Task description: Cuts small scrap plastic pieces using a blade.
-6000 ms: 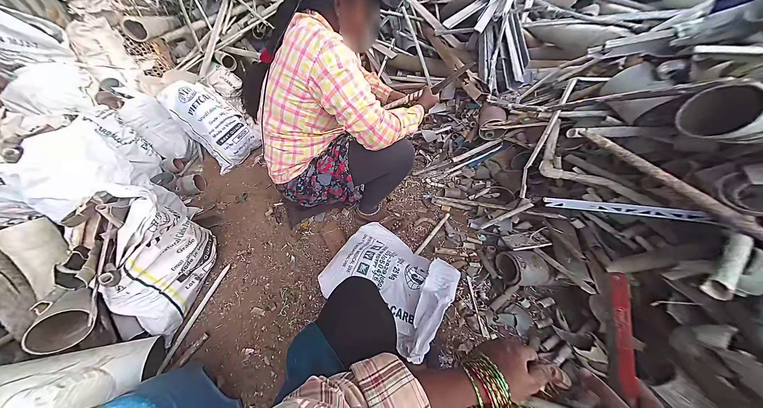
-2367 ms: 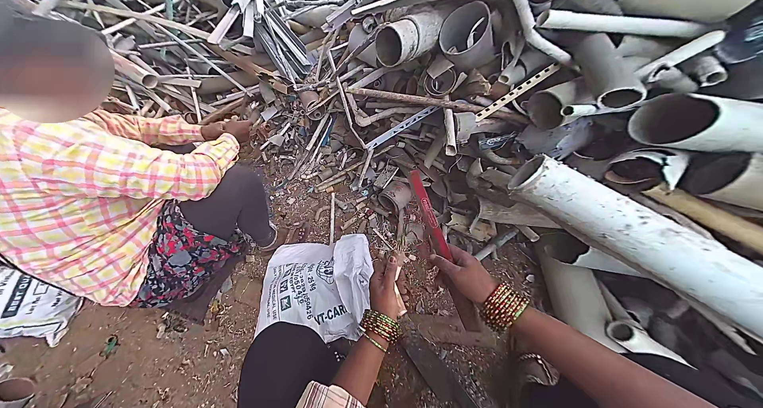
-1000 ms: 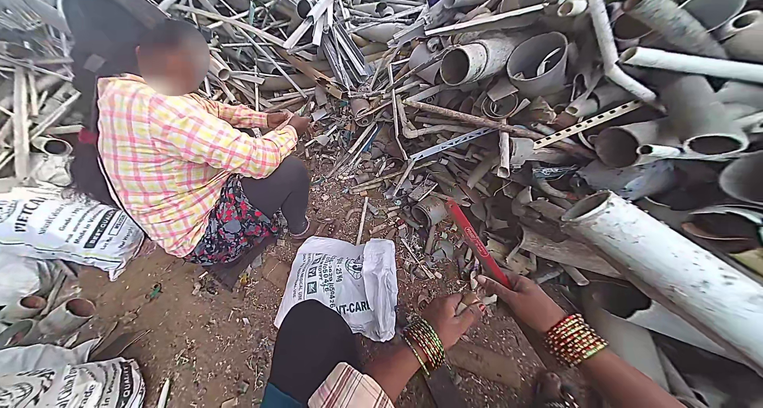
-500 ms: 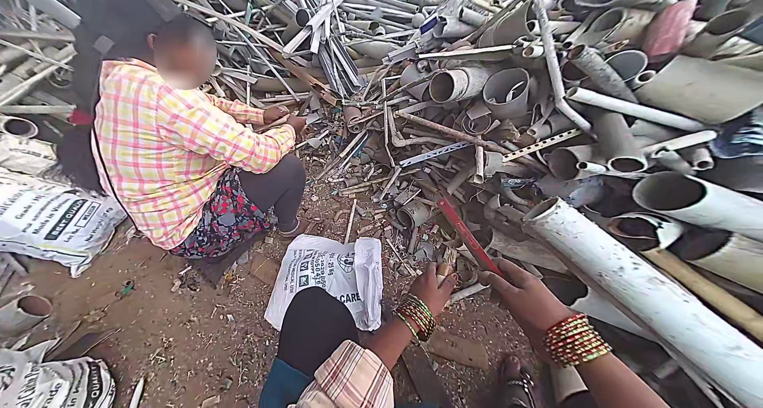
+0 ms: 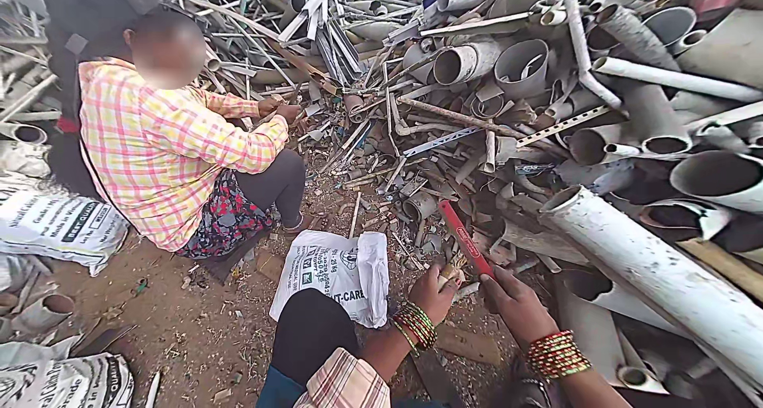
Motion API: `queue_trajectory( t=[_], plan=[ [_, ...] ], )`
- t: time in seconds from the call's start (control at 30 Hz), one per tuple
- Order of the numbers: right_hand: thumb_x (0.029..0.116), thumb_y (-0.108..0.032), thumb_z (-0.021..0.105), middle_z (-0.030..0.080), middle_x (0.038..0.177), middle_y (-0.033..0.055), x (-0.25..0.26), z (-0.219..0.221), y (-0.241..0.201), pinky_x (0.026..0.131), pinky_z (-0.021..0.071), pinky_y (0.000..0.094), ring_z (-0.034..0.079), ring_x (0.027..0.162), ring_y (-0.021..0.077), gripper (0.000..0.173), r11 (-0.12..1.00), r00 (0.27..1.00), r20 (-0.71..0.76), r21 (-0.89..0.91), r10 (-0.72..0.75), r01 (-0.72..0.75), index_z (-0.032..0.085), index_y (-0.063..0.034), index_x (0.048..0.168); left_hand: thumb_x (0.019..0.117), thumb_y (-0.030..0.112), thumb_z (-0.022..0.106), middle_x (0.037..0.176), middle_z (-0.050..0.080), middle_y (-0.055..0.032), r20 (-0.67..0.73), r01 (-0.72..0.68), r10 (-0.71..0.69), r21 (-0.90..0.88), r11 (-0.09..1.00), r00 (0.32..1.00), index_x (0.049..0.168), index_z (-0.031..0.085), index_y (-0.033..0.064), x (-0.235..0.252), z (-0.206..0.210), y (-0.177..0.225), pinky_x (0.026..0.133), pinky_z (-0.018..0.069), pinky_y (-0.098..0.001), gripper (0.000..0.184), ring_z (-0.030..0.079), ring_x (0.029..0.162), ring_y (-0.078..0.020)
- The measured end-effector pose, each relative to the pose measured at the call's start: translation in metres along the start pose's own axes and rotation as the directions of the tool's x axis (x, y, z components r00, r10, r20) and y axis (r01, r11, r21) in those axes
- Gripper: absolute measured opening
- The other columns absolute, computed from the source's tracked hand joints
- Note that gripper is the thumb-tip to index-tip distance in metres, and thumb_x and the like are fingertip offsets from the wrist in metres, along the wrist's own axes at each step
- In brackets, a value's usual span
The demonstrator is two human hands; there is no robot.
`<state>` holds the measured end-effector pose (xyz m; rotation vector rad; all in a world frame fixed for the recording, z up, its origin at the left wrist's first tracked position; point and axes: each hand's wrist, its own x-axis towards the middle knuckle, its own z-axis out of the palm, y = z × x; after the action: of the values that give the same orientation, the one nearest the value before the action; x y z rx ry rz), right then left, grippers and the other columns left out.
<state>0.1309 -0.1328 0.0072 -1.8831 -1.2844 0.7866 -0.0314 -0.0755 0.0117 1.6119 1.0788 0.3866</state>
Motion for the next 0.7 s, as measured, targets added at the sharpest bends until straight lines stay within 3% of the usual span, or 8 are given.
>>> queue_trajectory(
  t=[0.1,0.17,0.3,0.47,0.7],
  plan=[
    [0.109,-0.013,0.045,0.063,0.081,0.0177,0.007,0.005,0.002,0.071,0.0516,0.0492,0.063,0.07,0.0281,0.026,0.996,0.998,0.052,-0.086,-0.027,0.031,0.061,0.0072,0.114,0.1089,0.024,0.049,0.122,0.061,-0.0282,0.005,0.024,-0.024,-0.058,0.998,1.0,0.147,0.041,-0.004,0.003,0.006,-0.002,0.083,0.0542,-0.0485,0.048,0.066,0.092,-0.0336],
    [0.1082,-0.012,0.046,0.063,0.08,0.0197,0.01,0.01,0.002,0.071,0.0517,0.0522,0.064,0.07,0.0321,0.025,0.992,0.997,0.065,-0.115,-0.05,0.057,0.061,0.0079,0.111,0.1096,0.024,0.047,0.116,0.061,-0.0262,0.013,0.038,-0.037,-0.094,0.995,0.999,0.145,0.041,-0.0043,0.005,0.009,-0.003,0.076,0.0544,-0.0452,0.046,0.064,0.082,-0.0297],
    [0.1071,-0.012,0.045,0.062,0.077,0.0179,0.009,0.009,-0.002,0.067,0.051,0.0506,0.063,0.067,0.0309,0.026,0.989,0.995,0.062,-0.12,-0.083,0.09,0.062,0.0076,0.11,0.1103,0.024,0.044,0.115,0.062,-0.0241,0.011,0.038,-0.037,-0.096,0.995,0.999,0.147,0.042,-0.0022,0.008,0.003,-0.002,0.074,0.0533,-0.0425,0.045,0.062,0.079,-0.0264],
    [0.1054,-0.017,0.046,0.063,0.076,0.0127,0.001,0.003,-0.004,0.065,0.0516,0.0431,0.062,0.065,0.023,0.029,0.982,0.986,0.026,-0.092,-0.164,0.166,0.064,0.0054,0.108,0.1085,0.021,0.049,0.118,0.063,-0.0212,-0.101,0.03,-0.034,-0.043,0.999,0.994,0.149,0.046,0.0014,0.01,-0.012,-0.003,0.071,0.052,-0.0374,0.045,0.06,0.078,-0.0218],
    [0.1037,-0.018,0.046,0.063,0.077,0.0153,-0.005,0.011,-0.005,0.064,0.0521,0.0422,0.063,0.066,0.0251,0.031,0.967,0.971,0.022,-0.083,-0.238,0.239,0.066,0.0058,0.104,0.105,0.017,0.055,0.102,0.064,-0.013,-0.212,-0.051,0.043,-0.033,0.998,0.976,0.136,0.054,-0.0028,0.011,-0.014,-0.015,0.062,0.0485,-0.0286,0.037,0.055,0.066,-0.0113]
  ],
)
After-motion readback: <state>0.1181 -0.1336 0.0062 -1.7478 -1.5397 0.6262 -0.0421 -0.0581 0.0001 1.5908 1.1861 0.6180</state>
